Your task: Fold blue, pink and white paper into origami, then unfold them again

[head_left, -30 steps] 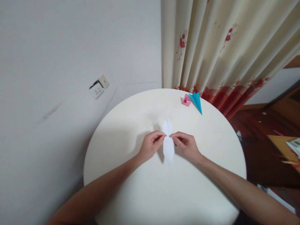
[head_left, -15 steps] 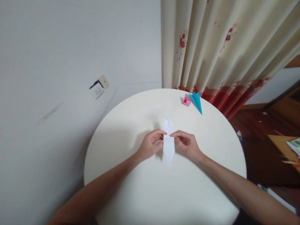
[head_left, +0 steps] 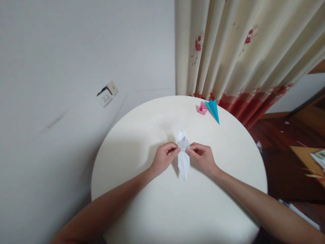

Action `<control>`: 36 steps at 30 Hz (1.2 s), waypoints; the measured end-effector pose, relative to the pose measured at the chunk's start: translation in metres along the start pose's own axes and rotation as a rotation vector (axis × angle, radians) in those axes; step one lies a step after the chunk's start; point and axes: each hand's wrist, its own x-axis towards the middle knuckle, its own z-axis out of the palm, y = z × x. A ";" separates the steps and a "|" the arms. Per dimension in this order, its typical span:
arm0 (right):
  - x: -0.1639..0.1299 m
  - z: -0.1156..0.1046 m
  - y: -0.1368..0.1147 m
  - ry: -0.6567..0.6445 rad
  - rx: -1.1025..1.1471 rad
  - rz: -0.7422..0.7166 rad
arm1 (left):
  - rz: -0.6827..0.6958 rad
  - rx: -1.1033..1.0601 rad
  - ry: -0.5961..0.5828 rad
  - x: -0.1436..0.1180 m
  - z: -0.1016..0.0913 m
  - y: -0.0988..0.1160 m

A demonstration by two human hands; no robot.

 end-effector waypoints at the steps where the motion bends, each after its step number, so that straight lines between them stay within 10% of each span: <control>1: 0.000 0.001 0.001 0.016 0.004 0.020 | -0.005 0.007 0.009 0.000 0.001 0.000; 26: -0.003 0.005 0.003 0.004 0.133 -0.031 | -0.041 -0.154 0.067 -0.002 0.009 0.000; 36: -0.003 0.005 0.004 0.045 0.094 -0.036 | 0.082 0.092 0.060 -0.006 0.009 0.001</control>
